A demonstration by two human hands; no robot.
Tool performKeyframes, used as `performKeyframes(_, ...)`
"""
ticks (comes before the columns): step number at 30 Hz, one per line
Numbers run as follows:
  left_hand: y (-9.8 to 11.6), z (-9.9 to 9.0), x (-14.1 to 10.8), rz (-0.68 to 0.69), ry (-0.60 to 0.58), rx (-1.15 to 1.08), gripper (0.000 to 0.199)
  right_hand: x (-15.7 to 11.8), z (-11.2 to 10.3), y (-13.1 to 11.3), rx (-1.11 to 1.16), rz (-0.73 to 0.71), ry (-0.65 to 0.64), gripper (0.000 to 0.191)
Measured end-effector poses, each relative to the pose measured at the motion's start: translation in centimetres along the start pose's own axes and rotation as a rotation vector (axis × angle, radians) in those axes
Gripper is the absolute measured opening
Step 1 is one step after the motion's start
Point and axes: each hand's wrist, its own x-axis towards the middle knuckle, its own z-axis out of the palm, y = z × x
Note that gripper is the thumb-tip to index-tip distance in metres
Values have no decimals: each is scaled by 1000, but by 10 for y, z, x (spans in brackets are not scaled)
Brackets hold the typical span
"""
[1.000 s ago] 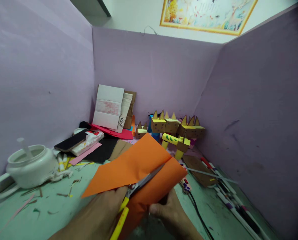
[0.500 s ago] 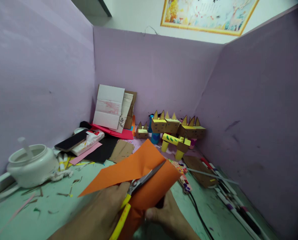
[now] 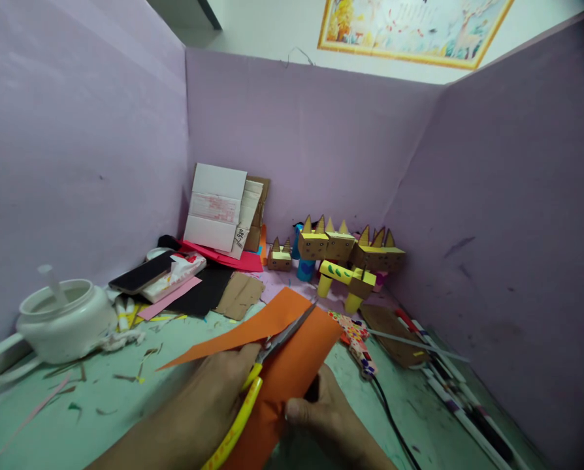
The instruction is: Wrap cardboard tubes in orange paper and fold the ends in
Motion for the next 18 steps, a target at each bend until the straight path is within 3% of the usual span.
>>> performKeyframes(4,-5,2,16,-29,-13,64,29,4,-2,5,159,21,33,49)
performKeyframes(10,-28,1,55,-277,196,415,34,0,-15,-1,297,127,167,45)
performKeyframes(14,-52,-25,94,-316,365,380,30,-2,-24,-9,442,162,209,42)
performKeyframes(18,-78,-53,132,-304,473,125,31,2,-36,-16,700,155,198,56)
